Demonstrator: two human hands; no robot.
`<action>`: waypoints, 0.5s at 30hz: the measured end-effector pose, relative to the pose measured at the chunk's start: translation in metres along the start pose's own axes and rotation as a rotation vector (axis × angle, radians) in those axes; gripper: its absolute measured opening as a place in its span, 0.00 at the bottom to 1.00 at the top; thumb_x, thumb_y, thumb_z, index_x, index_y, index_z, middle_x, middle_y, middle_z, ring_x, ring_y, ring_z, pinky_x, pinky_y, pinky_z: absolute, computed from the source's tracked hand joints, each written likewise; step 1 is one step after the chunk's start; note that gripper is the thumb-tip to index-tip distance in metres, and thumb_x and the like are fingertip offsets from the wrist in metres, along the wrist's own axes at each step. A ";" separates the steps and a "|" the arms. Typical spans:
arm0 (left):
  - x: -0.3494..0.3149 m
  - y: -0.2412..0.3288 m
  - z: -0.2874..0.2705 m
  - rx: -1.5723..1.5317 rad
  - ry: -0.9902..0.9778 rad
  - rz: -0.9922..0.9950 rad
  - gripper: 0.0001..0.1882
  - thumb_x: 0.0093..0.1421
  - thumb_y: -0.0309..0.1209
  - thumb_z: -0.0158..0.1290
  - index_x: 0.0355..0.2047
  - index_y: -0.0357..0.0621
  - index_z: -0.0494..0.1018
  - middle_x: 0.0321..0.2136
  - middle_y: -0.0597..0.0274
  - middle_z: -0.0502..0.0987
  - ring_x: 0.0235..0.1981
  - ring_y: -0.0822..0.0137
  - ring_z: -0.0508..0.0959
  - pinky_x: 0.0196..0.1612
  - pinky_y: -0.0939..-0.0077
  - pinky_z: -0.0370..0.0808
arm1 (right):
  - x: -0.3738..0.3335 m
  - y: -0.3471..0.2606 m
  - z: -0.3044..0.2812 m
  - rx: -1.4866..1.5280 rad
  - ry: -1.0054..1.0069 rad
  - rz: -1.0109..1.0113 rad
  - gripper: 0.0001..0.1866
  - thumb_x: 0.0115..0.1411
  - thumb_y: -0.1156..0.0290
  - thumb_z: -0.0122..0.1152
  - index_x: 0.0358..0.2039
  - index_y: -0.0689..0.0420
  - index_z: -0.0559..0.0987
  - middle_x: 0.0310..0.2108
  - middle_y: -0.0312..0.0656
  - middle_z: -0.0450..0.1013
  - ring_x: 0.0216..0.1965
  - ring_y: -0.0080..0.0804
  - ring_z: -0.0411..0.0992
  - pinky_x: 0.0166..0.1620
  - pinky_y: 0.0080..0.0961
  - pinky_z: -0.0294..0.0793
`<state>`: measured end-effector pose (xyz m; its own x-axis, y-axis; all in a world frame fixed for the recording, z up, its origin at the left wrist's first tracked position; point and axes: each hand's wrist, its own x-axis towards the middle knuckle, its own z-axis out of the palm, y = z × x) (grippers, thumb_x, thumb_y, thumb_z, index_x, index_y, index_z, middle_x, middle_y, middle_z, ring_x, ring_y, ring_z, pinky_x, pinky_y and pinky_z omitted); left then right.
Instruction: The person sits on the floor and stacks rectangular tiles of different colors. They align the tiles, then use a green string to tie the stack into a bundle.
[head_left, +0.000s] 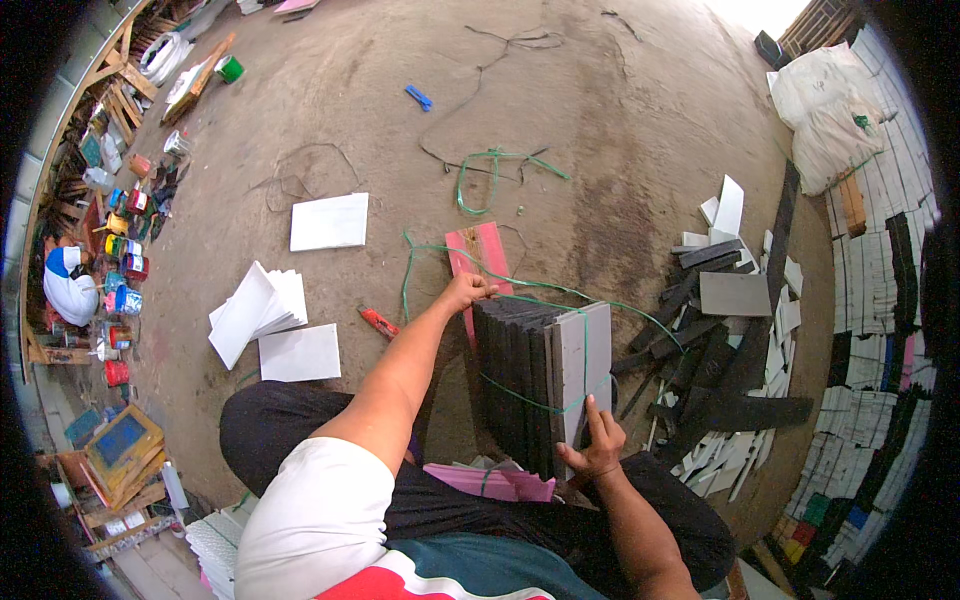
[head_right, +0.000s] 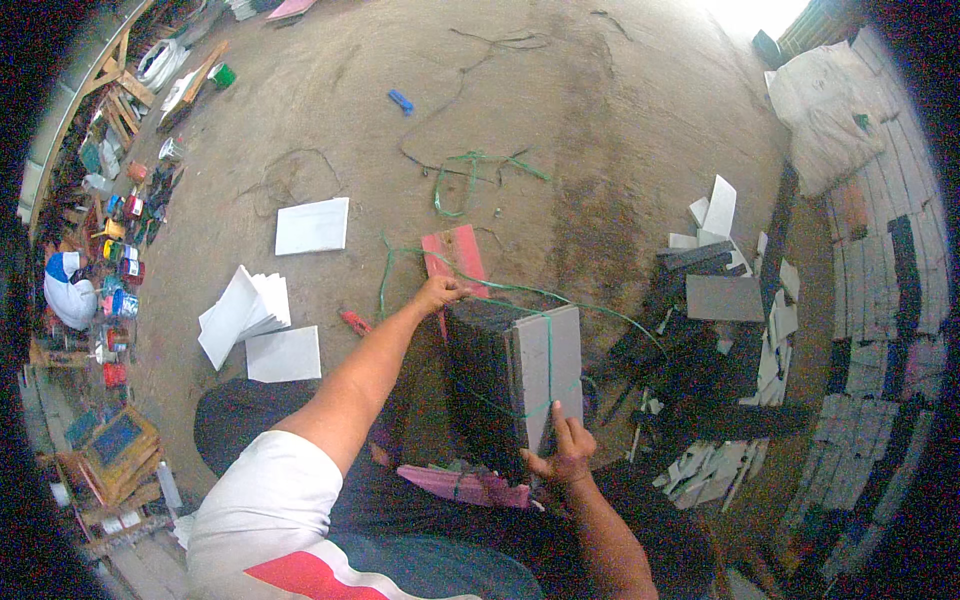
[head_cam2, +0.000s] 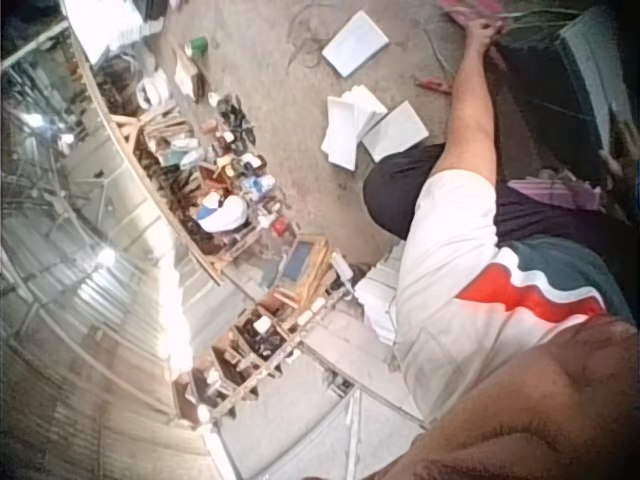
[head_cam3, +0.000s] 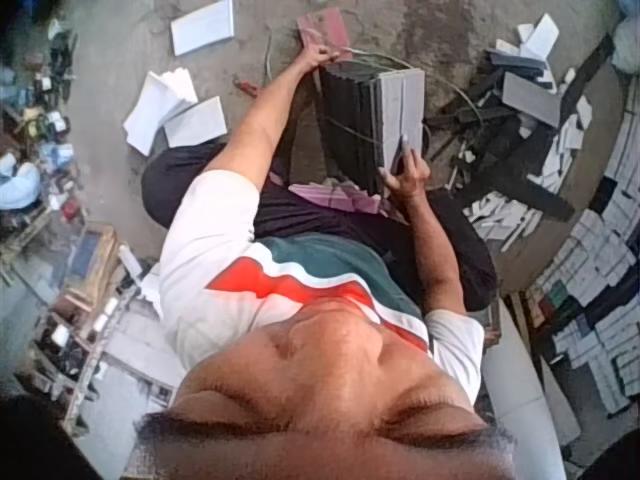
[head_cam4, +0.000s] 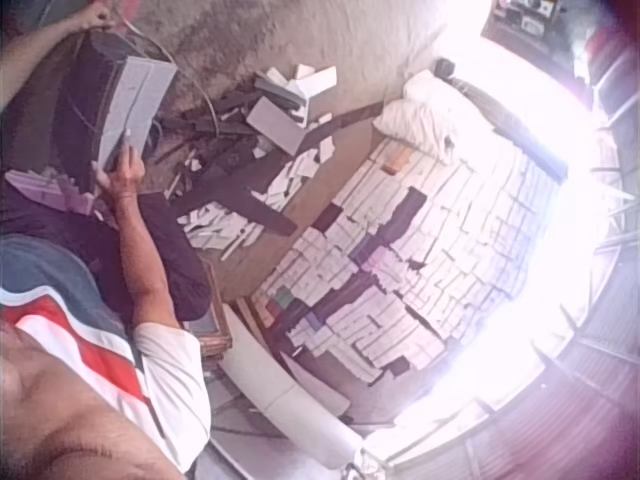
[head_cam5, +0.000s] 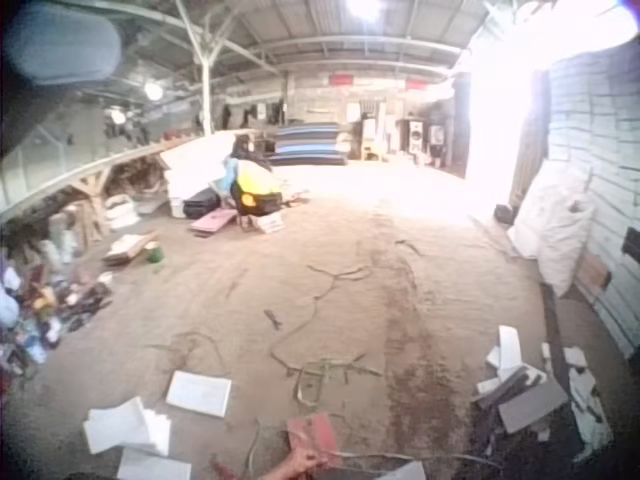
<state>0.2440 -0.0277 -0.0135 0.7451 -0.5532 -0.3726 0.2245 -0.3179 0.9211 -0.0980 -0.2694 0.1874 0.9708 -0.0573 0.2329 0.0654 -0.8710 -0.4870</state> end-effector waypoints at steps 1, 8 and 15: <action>0.000 -0.006 -0.003 0.043 -0.013 0.015 0.21 0.59 0.45 0.68 0.24 0.37 0.80 0.19 0.71 0.76 0.21 0.78 0.69 0.26 0.76 0.64 | 0.000 0.001 0.000 0.001 0.002 -0.004 0.54 0.42 0.37 0.72 0.61 0.66 0.73 0.26 0.44 0.69 0.22 0.41 0.69 0.25 0.37 0.69; 0.007 -0.015 0.016 -0.019 0.021 -0.023 0.21 0.58 0.45 0.68 0.23 0.38 0.78 0.19 0.74 0.74 0.21 0.80 0.67 0.25 0.75 0.63 | -0.008 0.007 -0.001 0.020 0.025 0.003 0.52 0.48 0.37 0.69 0.63 0.66 0.71 0.25 0.44 0.67 0.22 0.40 0.68 0.25 0.36 0.68; 0.025 -0.083 0.057 -1.039 0.137 -0.413 0.23 0.69 0.46 0.50 0.33 0.35 0.80 0.28 0.57 0.81 0.26 0.63 0.76 0.32 0.64 0.74 | -0.008 0.008 -0.002 0.064 0.040 0.047 0.50 0.55 0.38 0.64 0.65 0.67 0.69 0.26 0.46 0.64 0.23 0.40 0.67 0.27 0.37 0.67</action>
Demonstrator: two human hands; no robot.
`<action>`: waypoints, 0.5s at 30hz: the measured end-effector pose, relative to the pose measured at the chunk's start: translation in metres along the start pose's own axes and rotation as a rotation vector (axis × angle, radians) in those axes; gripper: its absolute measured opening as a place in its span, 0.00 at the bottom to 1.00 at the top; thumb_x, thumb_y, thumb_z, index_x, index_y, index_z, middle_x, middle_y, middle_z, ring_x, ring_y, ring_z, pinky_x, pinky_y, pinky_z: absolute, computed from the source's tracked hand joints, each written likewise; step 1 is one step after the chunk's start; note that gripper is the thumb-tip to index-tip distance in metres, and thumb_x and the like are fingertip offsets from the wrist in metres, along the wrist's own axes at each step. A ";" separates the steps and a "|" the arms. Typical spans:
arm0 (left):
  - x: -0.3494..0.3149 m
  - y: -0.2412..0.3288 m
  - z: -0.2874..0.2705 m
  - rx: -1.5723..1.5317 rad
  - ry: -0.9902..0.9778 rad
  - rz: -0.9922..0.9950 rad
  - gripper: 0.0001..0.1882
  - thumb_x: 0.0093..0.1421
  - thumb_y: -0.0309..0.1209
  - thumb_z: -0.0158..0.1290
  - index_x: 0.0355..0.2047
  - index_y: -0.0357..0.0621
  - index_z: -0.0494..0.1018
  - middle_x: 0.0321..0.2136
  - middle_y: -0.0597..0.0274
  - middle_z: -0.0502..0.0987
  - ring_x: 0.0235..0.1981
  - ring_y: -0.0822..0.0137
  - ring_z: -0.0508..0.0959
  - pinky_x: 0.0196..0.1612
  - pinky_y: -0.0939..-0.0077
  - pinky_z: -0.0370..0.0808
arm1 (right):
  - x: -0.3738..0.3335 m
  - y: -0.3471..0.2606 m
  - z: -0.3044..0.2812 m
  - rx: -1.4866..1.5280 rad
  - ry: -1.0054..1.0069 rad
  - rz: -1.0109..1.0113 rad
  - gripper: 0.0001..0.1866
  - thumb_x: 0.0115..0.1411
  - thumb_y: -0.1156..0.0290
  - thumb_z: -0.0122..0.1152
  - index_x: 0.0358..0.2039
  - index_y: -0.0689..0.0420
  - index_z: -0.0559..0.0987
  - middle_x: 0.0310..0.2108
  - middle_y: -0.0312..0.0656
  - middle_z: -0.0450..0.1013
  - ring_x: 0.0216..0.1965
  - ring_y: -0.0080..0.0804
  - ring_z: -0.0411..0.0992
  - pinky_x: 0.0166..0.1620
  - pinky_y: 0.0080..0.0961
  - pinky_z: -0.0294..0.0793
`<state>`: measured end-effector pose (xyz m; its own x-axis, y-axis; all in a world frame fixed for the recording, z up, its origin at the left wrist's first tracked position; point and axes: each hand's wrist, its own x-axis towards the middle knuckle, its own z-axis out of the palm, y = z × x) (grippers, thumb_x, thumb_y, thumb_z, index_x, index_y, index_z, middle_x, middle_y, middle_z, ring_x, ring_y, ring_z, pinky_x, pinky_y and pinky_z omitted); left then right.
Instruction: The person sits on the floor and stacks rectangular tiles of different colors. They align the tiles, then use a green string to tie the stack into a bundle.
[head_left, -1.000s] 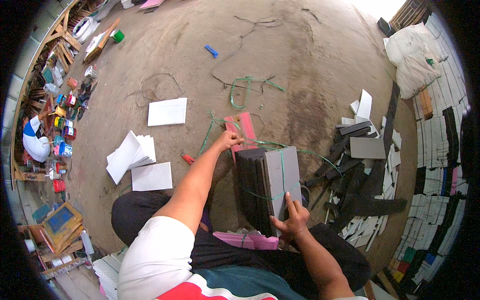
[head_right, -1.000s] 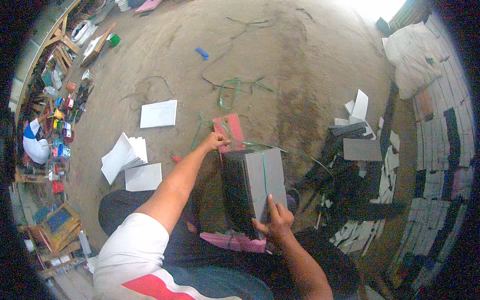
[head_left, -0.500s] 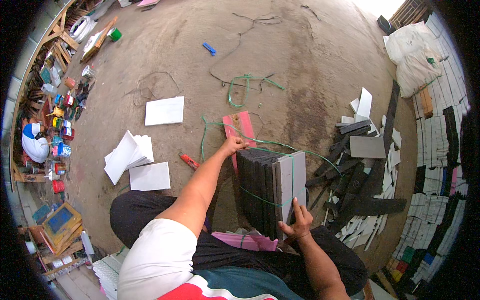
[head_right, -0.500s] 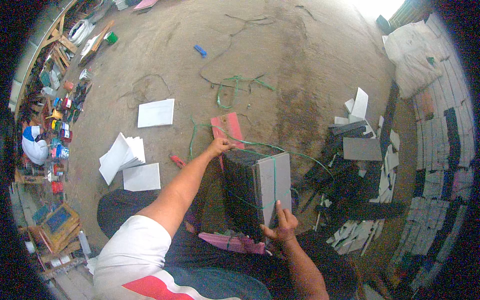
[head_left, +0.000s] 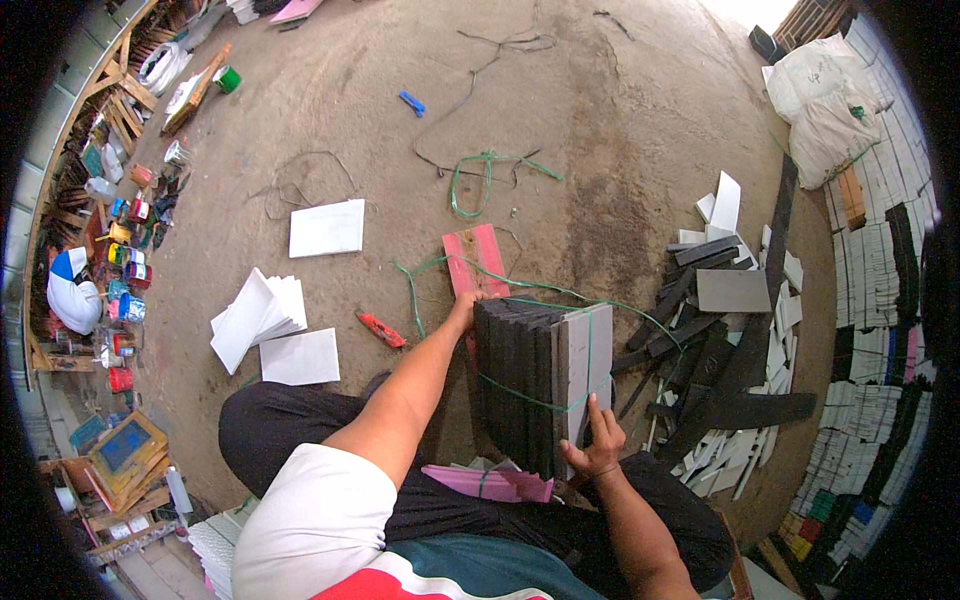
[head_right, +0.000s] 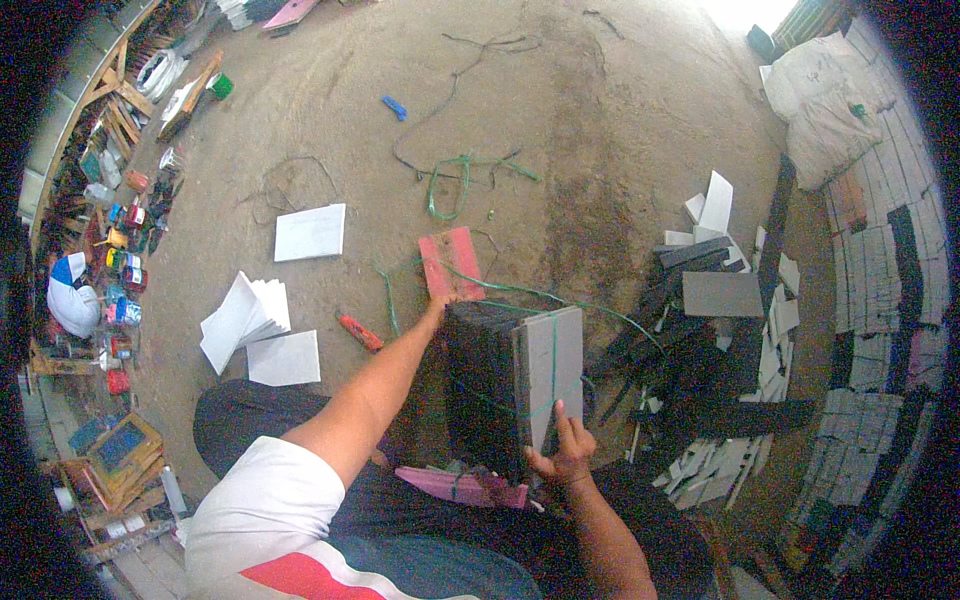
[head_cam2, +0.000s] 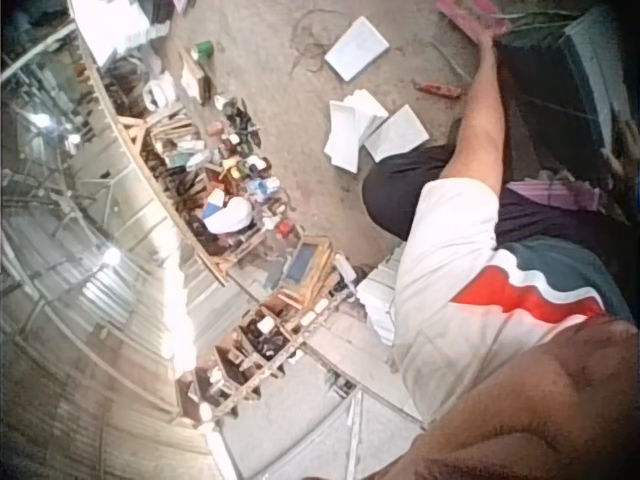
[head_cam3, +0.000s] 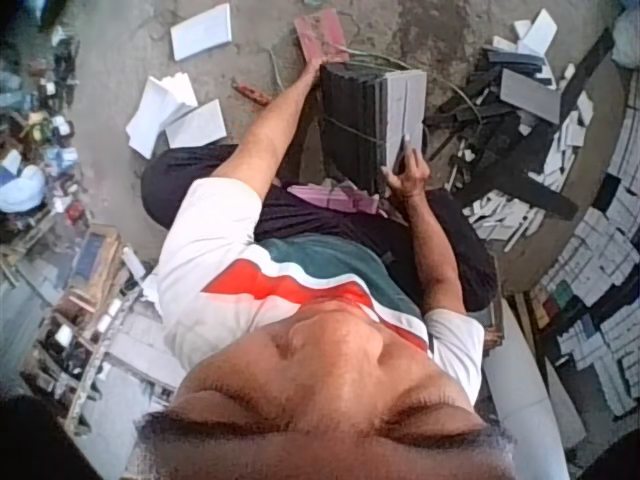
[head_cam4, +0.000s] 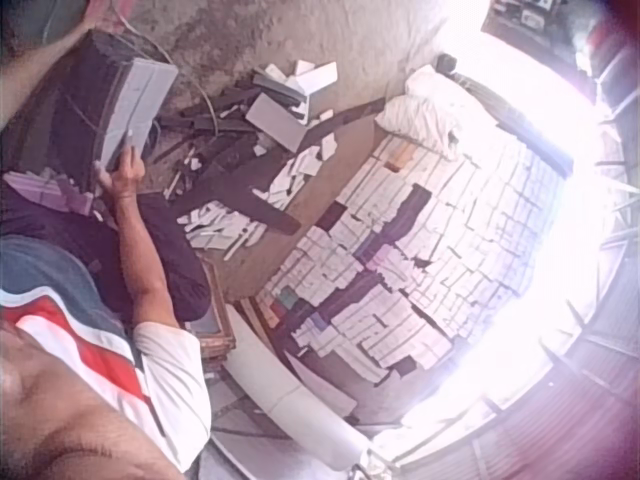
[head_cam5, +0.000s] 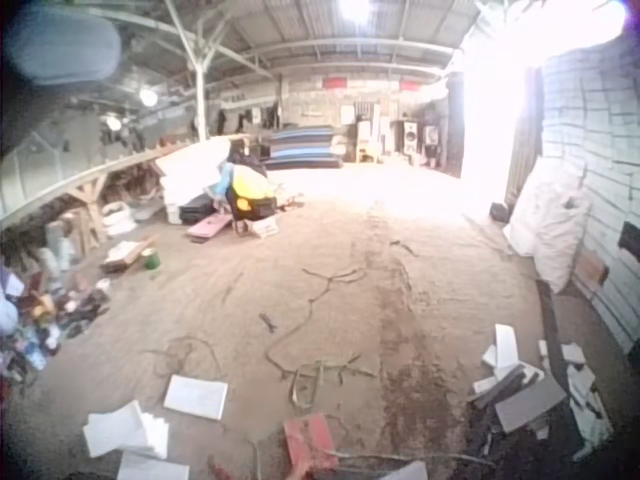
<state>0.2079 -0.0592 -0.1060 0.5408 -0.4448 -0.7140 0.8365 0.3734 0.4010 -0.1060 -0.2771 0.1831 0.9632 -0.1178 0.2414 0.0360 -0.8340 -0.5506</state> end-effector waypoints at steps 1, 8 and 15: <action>0.001 -0.007 0.004 0.008 -0.019 0.051 0.23 0.69 0.45 0.48 0.34 0.35 0.80 0.30 0.55 0.81 0.28 0.61 0.77 0.34 0.62 0.75 | -0.002 0.001 0.000 -0.003 0.005 0.017 0.49 0.55 0.38 0.64 0.65 0.66 0.69 0.27 0.46 0.65 0.24 0.41 0.67 0.27 0.37 0.68; -0.059 -0.045 0.010 0.758 0.159 0.276 0.14 0.66 0.29 0.48 0.42 0.34 0.80 0.34 0.56 0.82 0.33 0.62 0.80 0.36 0.65 0.76 | -0.009 0.014 0.003 0.018 0.009 0.182 0.53 0.43 0.45 0.73 0.67 0.59 0.68 0.36 0.52 0.73 0.31 0.52 0.75 0.32 0.42 0.75; -0.146 -0.040 0.051 0.596 0.370 0.296 0.13 0.67 0.27 0.52 0.46 0.33 0.81 0.36 0.59 0.82 0.34 0.65 0.80 0.39 0.67 0.76 | -0.005 0.013 -0.001 0.004 -0.031 0.188 0.54 0.42 0.43 0.74 0.68 0.53 0.68 0.38 0.50 0.74 0.34 0.51 0.76 0.34 0.42 0.77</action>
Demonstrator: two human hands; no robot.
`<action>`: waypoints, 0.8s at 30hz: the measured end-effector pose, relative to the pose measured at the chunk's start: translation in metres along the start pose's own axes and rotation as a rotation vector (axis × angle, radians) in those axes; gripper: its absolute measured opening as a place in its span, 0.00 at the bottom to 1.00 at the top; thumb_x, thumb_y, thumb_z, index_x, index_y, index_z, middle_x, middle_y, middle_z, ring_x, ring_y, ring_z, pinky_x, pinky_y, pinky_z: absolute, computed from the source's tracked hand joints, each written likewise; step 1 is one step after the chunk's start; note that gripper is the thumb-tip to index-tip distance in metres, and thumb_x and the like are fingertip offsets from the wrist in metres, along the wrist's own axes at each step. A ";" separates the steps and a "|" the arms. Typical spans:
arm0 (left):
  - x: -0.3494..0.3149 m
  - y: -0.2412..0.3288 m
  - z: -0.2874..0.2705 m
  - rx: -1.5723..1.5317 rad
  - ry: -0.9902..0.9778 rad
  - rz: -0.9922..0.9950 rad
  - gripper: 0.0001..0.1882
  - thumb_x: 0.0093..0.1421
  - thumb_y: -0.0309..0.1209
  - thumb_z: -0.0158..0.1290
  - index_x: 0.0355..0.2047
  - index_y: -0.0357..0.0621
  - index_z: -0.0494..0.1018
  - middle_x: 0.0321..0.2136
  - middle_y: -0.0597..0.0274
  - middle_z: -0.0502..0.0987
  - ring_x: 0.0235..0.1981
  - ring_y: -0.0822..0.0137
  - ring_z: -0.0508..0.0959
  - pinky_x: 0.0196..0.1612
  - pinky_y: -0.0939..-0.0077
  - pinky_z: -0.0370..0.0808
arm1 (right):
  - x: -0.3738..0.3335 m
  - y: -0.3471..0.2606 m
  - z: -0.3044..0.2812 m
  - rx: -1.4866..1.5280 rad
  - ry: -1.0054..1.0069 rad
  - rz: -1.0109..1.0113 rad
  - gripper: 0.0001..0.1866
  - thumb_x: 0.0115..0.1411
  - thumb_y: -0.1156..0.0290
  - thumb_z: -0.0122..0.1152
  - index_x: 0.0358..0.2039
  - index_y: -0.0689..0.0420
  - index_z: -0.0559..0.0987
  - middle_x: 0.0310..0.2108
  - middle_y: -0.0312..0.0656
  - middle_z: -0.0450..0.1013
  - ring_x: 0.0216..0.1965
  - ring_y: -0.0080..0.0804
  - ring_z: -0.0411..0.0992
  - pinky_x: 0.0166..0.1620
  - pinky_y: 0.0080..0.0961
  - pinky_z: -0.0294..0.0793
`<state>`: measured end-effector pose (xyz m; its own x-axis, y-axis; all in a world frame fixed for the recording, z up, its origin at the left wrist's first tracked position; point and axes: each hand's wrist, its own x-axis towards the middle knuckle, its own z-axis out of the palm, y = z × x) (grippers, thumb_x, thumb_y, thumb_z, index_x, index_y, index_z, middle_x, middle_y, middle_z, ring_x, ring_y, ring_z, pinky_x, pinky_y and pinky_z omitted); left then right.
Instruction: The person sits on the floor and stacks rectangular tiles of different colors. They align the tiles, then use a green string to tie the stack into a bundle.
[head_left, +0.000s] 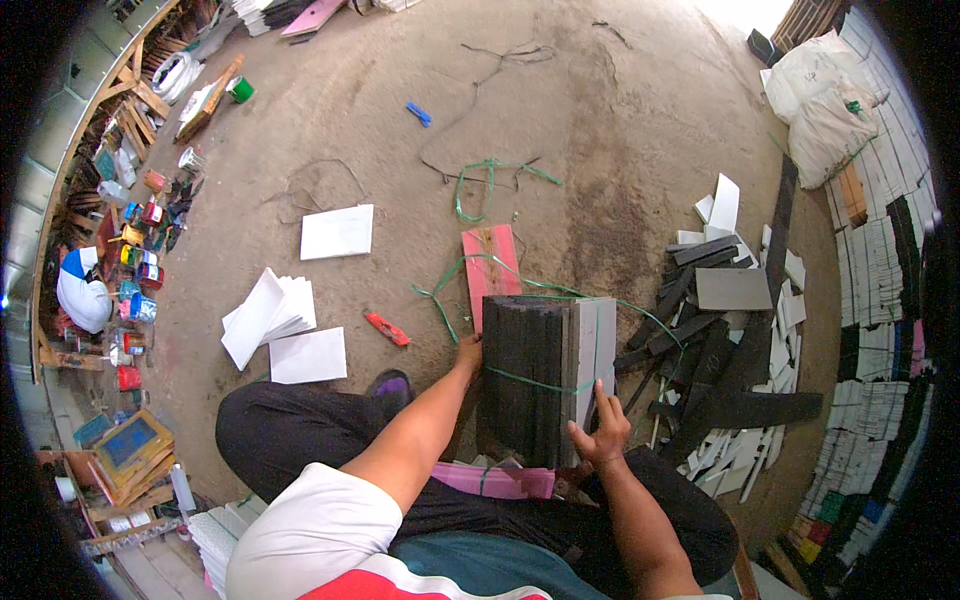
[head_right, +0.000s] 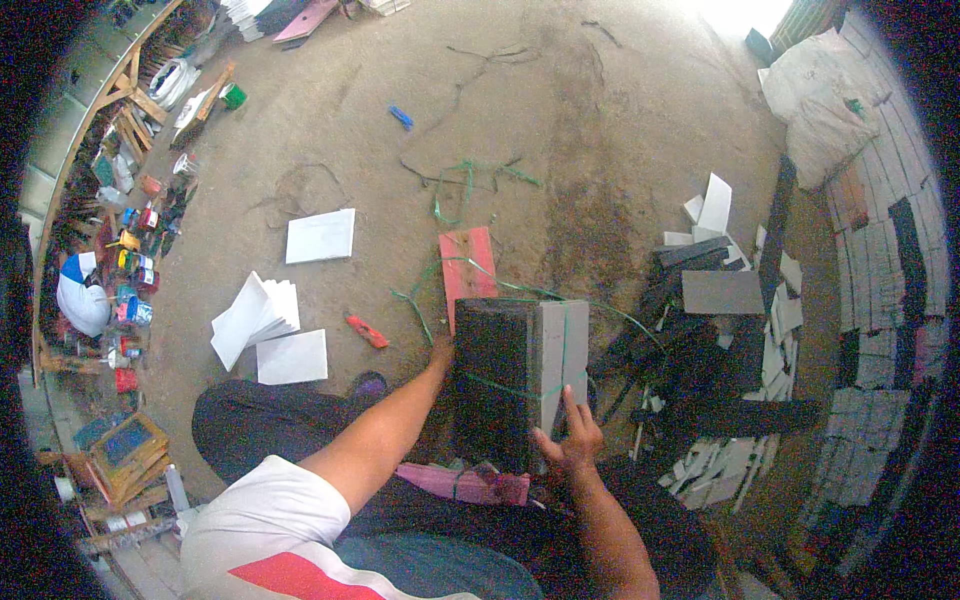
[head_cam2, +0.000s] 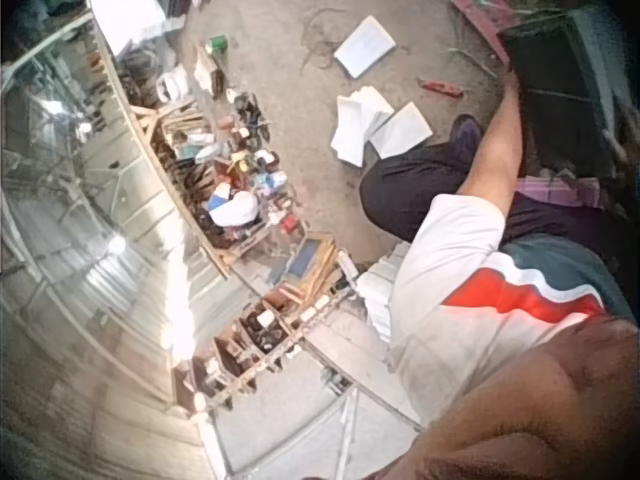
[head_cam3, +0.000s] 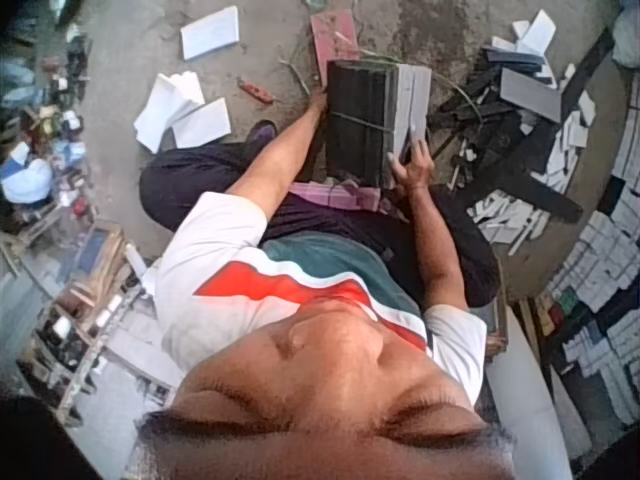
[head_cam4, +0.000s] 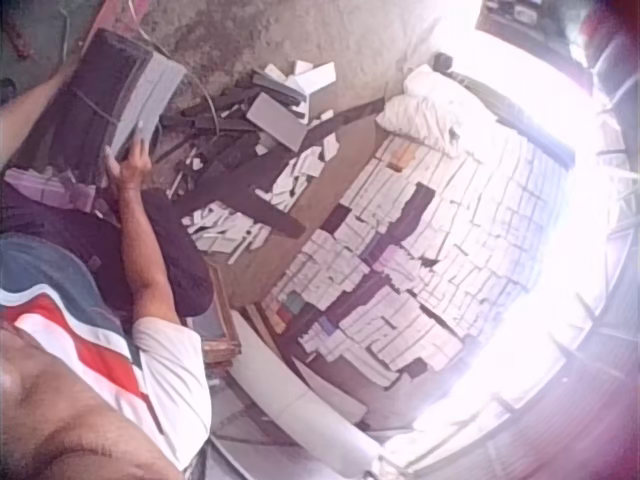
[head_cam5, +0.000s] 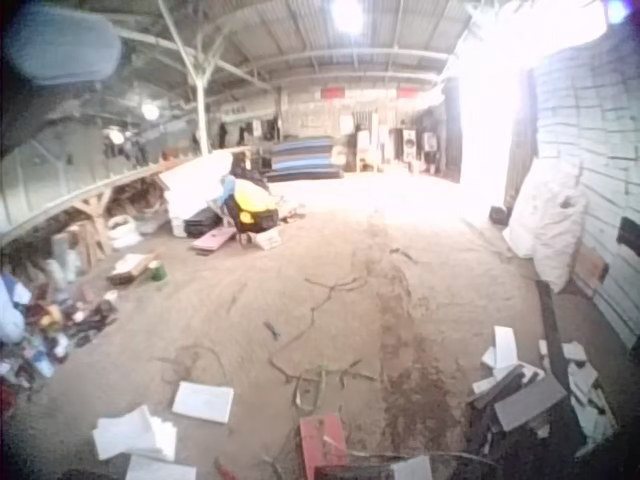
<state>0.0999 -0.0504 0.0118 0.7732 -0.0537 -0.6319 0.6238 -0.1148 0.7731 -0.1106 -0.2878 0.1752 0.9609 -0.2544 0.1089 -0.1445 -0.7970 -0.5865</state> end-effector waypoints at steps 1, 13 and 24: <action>-0.002 -0.004 -0.002 0.036 0.012 -0.003 0.13 0.67 0.28 0.51 0.46 0.33 0.81 0.36 0.58 0.82 0.35 0.64 0.80 0.40 0.66 0.76 | 0.001 -0.003 0.000 -0.009 -0.001 0.002 0.54 0.42 0.42 0.75 0.68 0.53 0.68 0.38 0.49 0.74 0.34 0.51 0.77 0.35 0.42 0.78; -0.031 -0.028 -0.017 -0.055 0.052 -0.201 0.22 0.68 0.28 0.48 0.62 0.36 0.70 0.52 0.54 0.78 0.50 0.59 0.77 0.53 0.60 0.73 | 0.031 -0.027 0.000 0.012 0.009 0.016 0.49 0.42 0.47 0.77 0.65 0.51 0.72 0.37 0.48 0.74 0.35 0.49 0.77 0.37 0.42 0.78; -0.036 -0.204 -0.024 -0.121 0.006 -0.409 0.19 0.68 0.31 0.45 0.57 0.40 0.73 0.42 0.59 0.81 0.41 0.59 0.79 0.44 0.58 0.75 | 0.040 -0.038 0.006 0.052 0.100 0.076 0.38 0.51 0.50 0.71 0.60 0.57 0.77 0.35 0.51 0.73 0.36 0.51 0.75 0.40 0.40 0.73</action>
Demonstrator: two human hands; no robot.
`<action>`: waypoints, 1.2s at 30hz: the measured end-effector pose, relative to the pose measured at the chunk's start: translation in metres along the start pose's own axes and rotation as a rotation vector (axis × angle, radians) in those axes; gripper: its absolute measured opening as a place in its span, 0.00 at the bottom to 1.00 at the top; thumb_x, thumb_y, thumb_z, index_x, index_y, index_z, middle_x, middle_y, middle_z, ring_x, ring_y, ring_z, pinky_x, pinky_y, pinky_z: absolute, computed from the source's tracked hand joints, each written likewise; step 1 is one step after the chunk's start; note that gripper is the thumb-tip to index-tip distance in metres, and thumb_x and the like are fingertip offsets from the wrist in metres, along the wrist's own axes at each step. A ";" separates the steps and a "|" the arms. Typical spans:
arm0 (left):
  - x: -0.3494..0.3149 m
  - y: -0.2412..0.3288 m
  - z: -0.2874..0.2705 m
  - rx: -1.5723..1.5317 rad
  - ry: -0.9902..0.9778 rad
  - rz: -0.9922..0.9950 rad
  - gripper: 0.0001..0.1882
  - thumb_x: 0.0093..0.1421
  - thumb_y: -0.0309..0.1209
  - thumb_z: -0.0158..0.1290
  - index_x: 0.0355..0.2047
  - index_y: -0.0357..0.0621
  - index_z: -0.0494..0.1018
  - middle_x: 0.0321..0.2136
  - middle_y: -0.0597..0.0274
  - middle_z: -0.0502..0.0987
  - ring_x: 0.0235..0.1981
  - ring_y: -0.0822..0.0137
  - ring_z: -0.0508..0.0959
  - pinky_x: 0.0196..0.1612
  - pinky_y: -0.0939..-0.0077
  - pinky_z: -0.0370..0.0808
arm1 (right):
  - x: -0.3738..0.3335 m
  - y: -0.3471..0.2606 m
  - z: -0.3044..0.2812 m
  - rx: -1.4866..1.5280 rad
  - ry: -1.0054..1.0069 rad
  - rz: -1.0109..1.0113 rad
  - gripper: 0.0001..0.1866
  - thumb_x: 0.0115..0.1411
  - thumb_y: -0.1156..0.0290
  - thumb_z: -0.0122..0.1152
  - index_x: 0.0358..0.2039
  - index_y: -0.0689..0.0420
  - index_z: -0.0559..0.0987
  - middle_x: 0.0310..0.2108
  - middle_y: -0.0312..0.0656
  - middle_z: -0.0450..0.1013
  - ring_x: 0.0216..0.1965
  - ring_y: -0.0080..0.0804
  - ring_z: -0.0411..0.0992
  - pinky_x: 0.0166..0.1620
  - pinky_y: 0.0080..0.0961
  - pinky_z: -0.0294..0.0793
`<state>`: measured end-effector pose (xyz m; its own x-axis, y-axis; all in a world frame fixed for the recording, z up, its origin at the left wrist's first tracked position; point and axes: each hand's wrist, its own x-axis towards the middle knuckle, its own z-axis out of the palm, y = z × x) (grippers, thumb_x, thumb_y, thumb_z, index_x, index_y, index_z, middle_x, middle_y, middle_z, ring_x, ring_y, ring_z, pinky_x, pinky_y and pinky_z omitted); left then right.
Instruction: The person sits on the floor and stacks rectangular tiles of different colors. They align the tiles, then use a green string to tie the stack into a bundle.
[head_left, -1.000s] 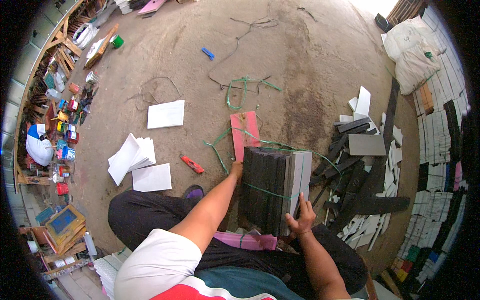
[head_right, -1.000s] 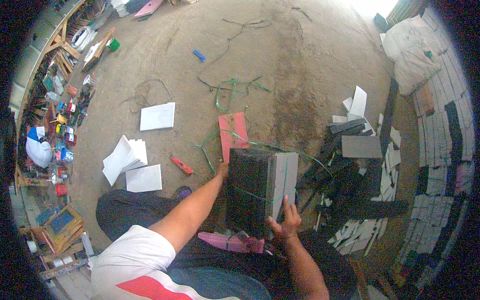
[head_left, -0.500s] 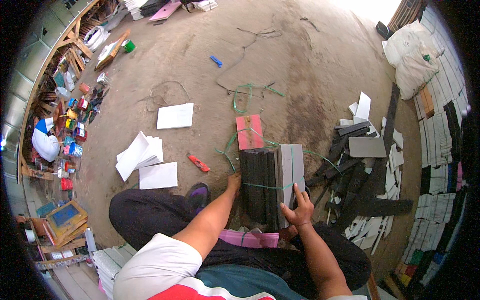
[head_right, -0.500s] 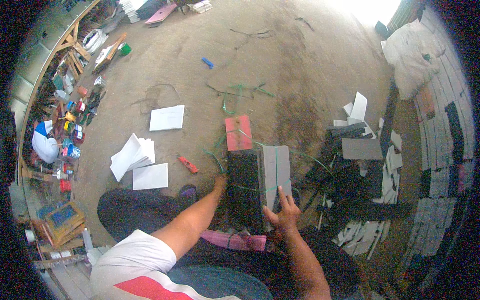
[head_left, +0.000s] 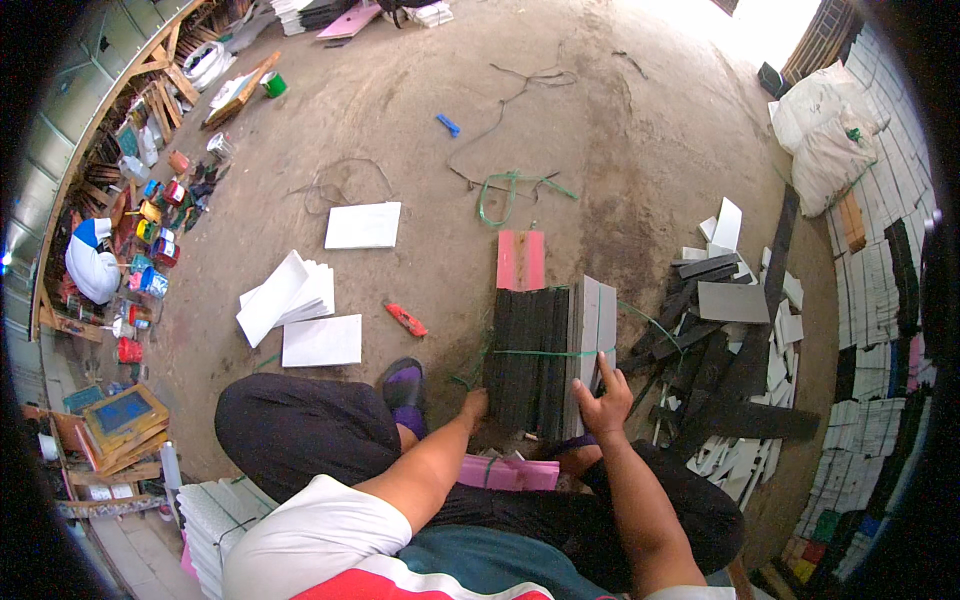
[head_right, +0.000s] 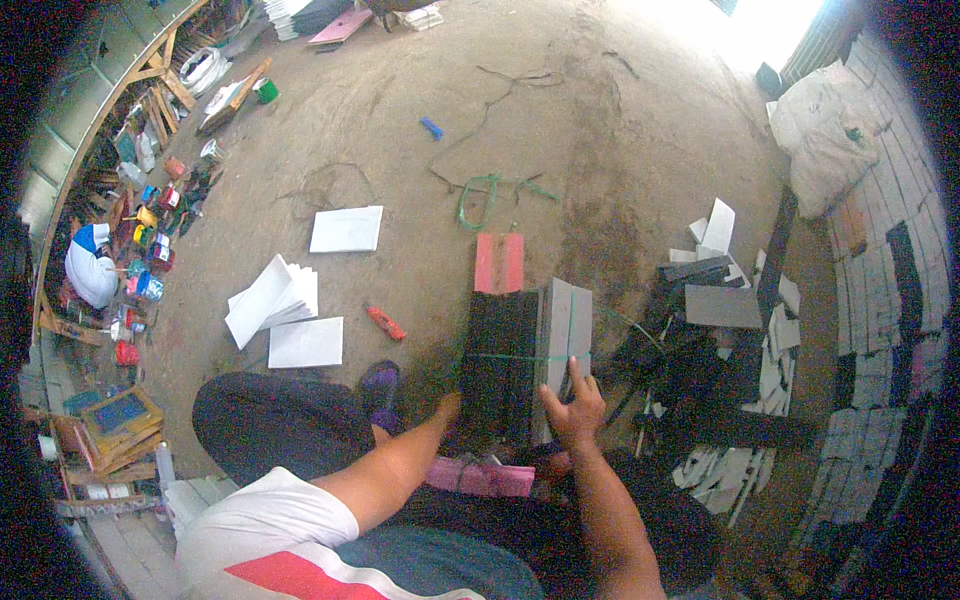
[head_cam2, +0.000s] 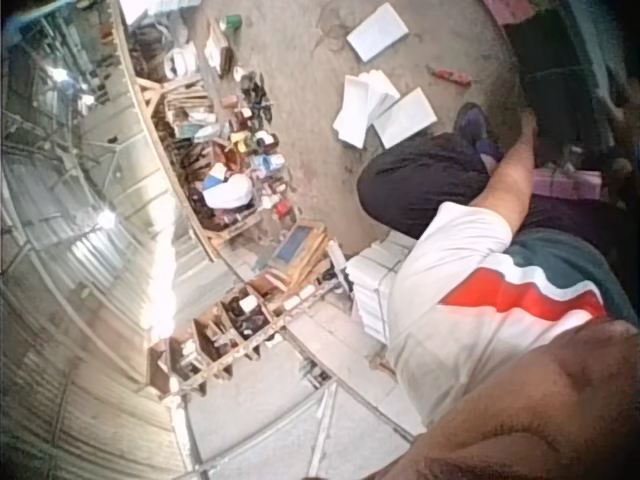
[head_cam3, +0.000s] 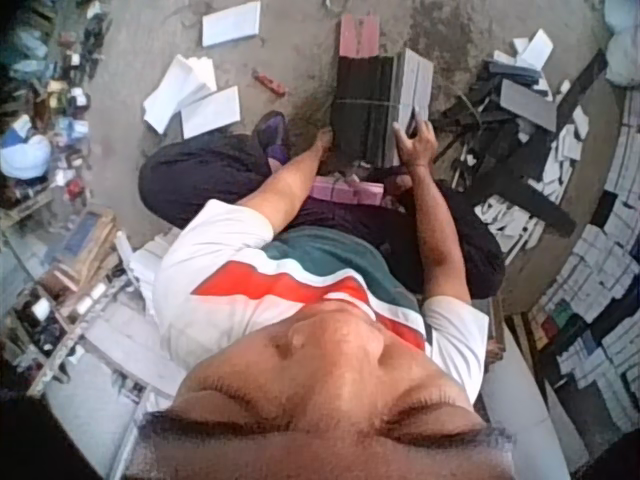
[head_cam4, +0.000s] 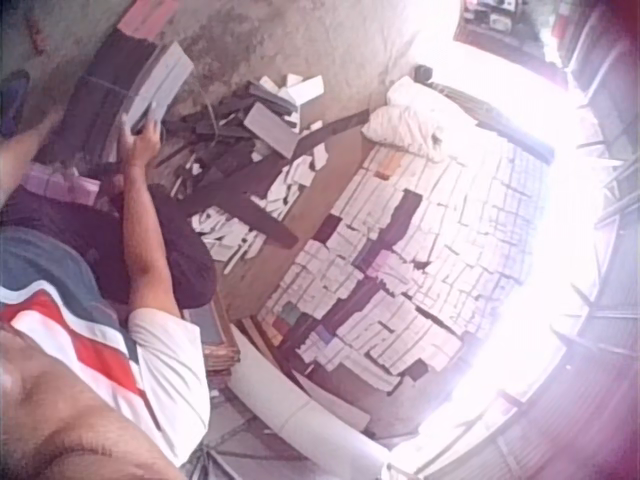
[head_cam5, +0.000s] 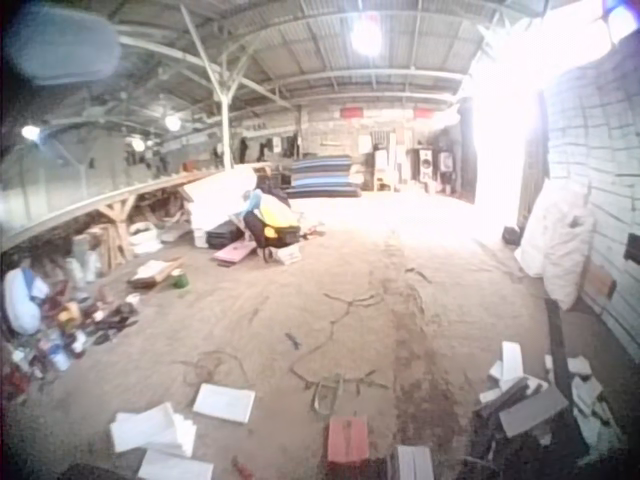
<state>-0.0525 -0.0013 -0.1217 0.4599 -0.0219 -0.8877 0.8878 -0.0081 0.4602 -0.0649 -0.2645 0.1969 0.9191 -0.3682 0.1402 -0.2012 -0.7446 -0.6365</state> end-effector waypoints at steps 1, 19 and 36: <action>0.000 -0.010 -0.005 -0.021 -0.056 -0.014 0.17 0.68 0.31 0.45 0.53 0.41 0.75 0.40 0.59 0.81 0.40 0.60 0.79 0.41 0.57 0.76 | 0.003 -0.004 0.002 0.009 0.004 0.005 0.38 0.51 0.50 0.71 0.59 0.57 0.77 0.35 0.51 0.73 0.36 0.50 0.75 0.39 0.40 0.73; 0.031 -0.057 0.096 -0.990 -0.190 -0.425 0.11 0.68 0.36 0.47 0.44 0.46 0.74 0.26 0.62 0.76 0.18 0.67 0.72 0.16 0.75 0.63 | 0.089 -0.152 0.006 -0.309 -0.256 0.091 0.35 0.53 0.43 0.65 0.50 0.60 0.82 0.43 0.61 0.78 0.45 0.58 0.78 0.48 0.47 0.77; -0.239 0.162 0.060 0.145 -0.045 0.342 0.15 0.70 0.33 0.49 0.34 0.33 0.78 0.23 0.57 0.79 0.18 0.64 0.76 0.17 0.64 0.69 | 0.216 -0.224 0.059 -0.394 -0.442 -0.075 0.29 0.50 0.48 0.66 0.41 0.63 0.85 0.44 0.56 0.81 0.48 0.54 0.79 0.52 0.43 0.77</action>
<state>-0.0196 -0.0572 0.1656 0.7251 -0.0920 -0.6825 0.6702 -0.1337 0.7300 0.1992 -0.1445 0.3248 0.9725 -0.1032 -0.2086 -0.1633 -0.9412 -0.2958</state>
